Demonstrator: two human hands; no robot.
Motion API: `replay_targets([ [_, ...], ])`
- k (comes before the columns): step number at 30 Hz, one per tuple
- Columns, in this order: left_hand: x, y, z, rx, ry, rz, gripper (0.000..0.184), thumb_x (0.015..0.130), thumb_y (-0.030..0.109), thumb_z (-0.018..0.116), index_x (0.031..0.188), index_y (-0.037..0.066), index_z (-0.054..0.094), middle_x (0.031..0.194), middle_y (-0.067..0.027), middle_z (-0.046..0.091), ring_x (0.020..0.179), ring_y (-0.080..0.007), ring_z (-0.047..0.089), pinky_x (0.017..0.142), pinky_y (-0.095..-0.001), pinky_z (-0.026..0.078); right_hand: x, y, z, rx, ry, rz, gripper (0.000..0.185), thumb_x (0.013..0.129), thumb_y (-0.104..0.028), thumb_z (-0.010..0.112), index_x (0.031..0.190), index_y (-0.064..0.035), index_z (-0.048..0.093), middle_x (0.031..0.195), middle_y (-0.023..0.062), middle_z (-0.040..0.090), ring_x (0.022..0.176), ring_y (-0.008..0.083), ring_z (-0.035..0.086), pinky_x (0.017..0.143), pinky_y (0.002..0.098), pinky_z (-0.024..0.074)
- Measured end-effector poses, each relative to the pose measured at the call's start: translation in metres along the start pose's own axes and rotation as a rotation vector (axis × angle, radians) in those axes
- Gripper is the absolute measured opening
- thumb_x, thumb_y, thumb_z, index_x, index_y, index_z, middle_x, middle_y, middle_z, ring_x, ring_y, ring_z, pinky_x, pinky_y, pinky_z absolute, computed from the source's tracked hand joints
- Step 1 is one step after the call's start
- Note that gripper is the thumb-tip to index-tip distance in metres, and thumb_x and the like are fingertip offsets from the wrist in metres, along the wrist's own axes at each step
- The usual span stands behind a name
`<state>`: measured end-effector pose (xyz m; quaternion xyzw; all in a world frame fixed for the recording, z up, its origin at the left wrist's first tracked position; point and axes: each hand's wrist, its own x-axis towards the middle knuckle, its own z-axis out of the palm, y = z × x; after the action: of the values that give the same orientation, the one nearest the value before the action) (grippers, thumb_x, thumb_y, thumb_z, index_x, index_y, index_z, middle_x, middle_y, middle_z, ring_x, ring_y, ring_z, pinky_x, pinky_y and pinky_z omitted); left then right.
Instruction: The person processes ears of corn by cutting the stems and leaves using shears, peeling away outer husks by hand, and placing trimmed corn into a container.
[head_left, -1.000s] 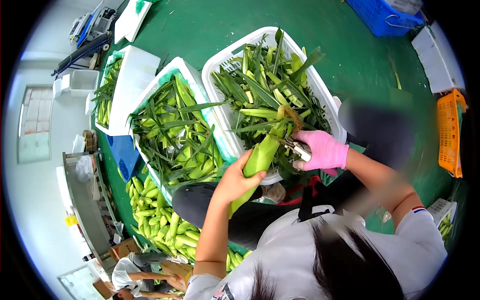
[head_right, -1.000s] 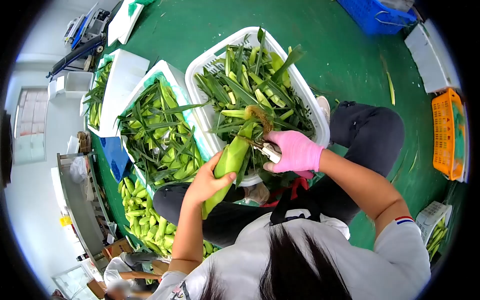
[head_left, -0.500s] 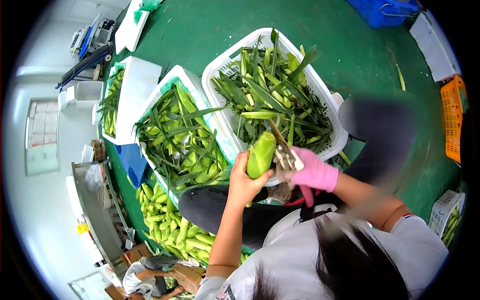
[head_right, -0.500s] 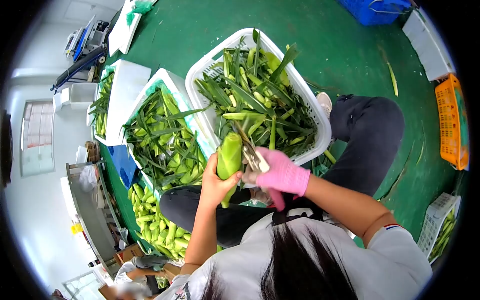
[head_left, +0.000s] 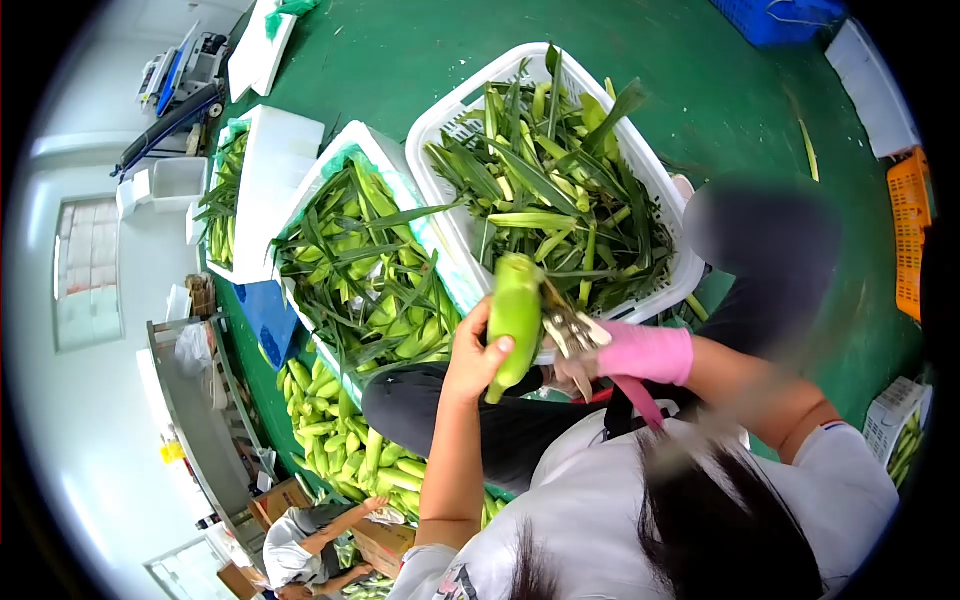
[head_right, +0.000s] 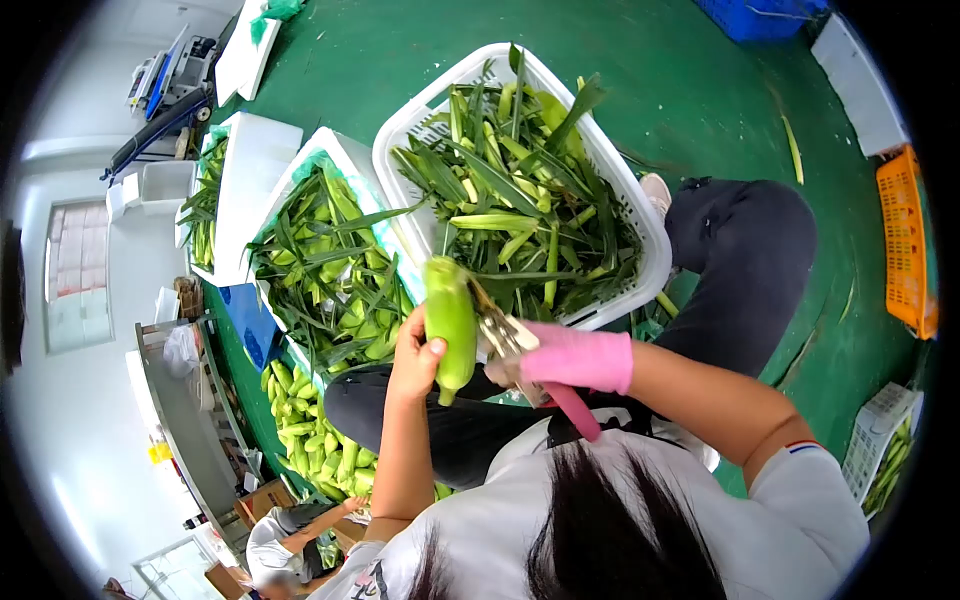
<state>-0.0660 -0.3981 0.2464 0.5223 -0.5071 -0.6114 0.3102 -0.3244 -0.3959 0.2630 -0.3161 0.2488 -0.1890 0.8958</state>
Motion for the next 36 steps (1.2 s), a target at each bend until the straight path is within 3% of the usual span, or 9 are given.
replay_targets([
  [6, 0.0, -0.002, 0.001, -0.605, -0.09, -0.154, 0.082, 0.076, 0.062, 0.072, 0.128, 0.002, 0.053, 0.12, -0.0133, 0.061, 0.104, -0.0237, 0.063, 0.092, -0.0417, 0.052, 0.008, -0.011, -0.025, 0.054, 0.277, -0.058, 0.021, 0.083, -0.01, 0.067, 0.097, 0.004, 0.062, 0.079, 0.0079, 0.065, 0.058, 0.015, 0.06, 0.057, 0.0275, 0.0511],
  [13, 0.031, 0.001, -0.021, -1.014, 0.719, 0.28, 0.049, 0.095, 0.036, 0.065, 0.129, 0.004, 0.05, 0.125, -0.0143, 0.061, 0.125, -0.0304, 0.053, 0.107, -0.0515, 0.044, -0.007, 0.027, -0.004, -0.526, 0.608, -0.144, 0.066, 0.074, -0.026, 0.077, 0.126, 0.0, 0.047, 0.097, 0.0085, 0.061, 0.089, 0.0188, 0.061, 0.083, 0.0321, 0.0497],
  [18, 0.022, -0.002, 0.007, -1.024, 0.681, 0.288, 0.055, 0.095, 0.034, 0.065, 0.135, 0.001, 0.046, 0.135, -0.0155, 0.054, 0.128, -0.0284, 0.052, 0.111, -0.0472, 0.042, 0.014, 0.034, -0.003, -0.837, 0.648, -0.093, 0.092, 0.072, -0.034, 0.081, 0.141, 0.0066, 0.036, 0.125, 0.0251, 0.056, 0.118, 0.0366, 0.057, 0.103, 0.0404, 0.0432],
  [22, 0.01, -0.009, 0.051, -1.088, 0.665, 0.263, 0.057, 0.097, 0.034, 0.064, 0.139, 0.001, 0.043, 0.139, -0.012, 0.052, 0.129, -0.0258, 0.051, 0.111, -0.0462, 0.042, 0.048, 0.023, -0.006, -0.917, 0.834, -0.348, 0.079, 0.07, -0.027, 0.079, 0.133, 0.0073, 0.045, 0.11, 0.0202, 0.063, 0.103, 0.0311, 0.063, 0.093, 0.0374, 0.049],
  [25, 0.012, -0.018, 0.047, -1.123, 0.731, 0.239, 0.052, 0.098, 0.031, 0.063, 0.138, 0.002, 0.045, 0.134, -0.0104, 0.055, 0.125, -0.0242, 0.054, 0.108, -0.0467, 0.045, 0.055, 0.027, -0.013, -0.909, 0.778, -0.193, 0.073, 0.069, -0.033, 0.079, 0.126, 0.0057, 0.054, 0.098, 0.0198, 0.067, 0.093, 0.035, 0.066, 0.087, 0.0404, 0.0519],
  [28, 0.014, -0.026, 0.028, -1.137, 0.802, 0.094, 0.04, 0.095, 0.03, 0.067, 0.126, 0.009, 0.053, 0.118, -0.0057, 0.062, 0.11, -0.0213, 0.06, 0.094, -0.043, 0.051, 0.053, 0.043, -0.019, -0.686, 0.712, -0.099, 0.031, 0.079, -0.021, 0.072, 0.101, 0.0002, 0.063, 0.077, 0.007, 0.064, 0.069, 0.0173, 0.064, 0.065, 0.0319, 0.0517],
  [33, -0.045, -0.023, -0.105, -1.036, 0.969, -0.094, 0.036, 0.086, 0.038, 0.077, 0.107, 0.014, 0.062, 0.099, -0.0049, 0.067, 0.094, -0.0213, 0.064, 0.078, -0.039, 0.054, 0.045, 0.053, -0.017, -0.064, 0.601, 0.038, 0.02, 0.087, -0.015, 0.061, 0.101, -0.0023, 0.056, 0.075, 0.006, 0.054, 0.065, 0.0189, 0.059, 0.055, 0.0312, 0.0499],
  [35, -0.11, -0.024, -0.183, -1.018, 1.152, 0.057, 0.045, 0.085, 0.044, 0.076, 0.11, 0.011, 0.06, 0.102, -0.0083, 0.066, 0.098, -0.025, 0.064, 0.088, -0.045, 0.055, 0.044, 0.069, -0.034, -0.055, 0.672, 0.153, 0.022, 0.087, -0.017, 0.062, 0.102, -0.0014, 0.057, 0.078, 0.0082, 0.057, 0.067, 0.0206, 0.061, 0.058, 0.0316, 0.0509],
  [36, -0.153, -0.022, -0.22, -0.959, 1.235, 0.055, 0.047, 0.081, 0.047, 0.079, 0.106, 0.014, 0.059, 0.092, -0.0043, 0.066, 0.085, -0.0211, 0.065, 0.07, -0.0364, 0.054, 0.041, 0.076, -0.041, -0.089, 0.617, 0.2, 0.025, 0.087, -0.018, 0.062, 0.105, -0.0009, 0.056, 0.08, 0.0095, 0.059, 0.069, 0.0215, 0.062, 0.06, 0.032, 0.0513],
])
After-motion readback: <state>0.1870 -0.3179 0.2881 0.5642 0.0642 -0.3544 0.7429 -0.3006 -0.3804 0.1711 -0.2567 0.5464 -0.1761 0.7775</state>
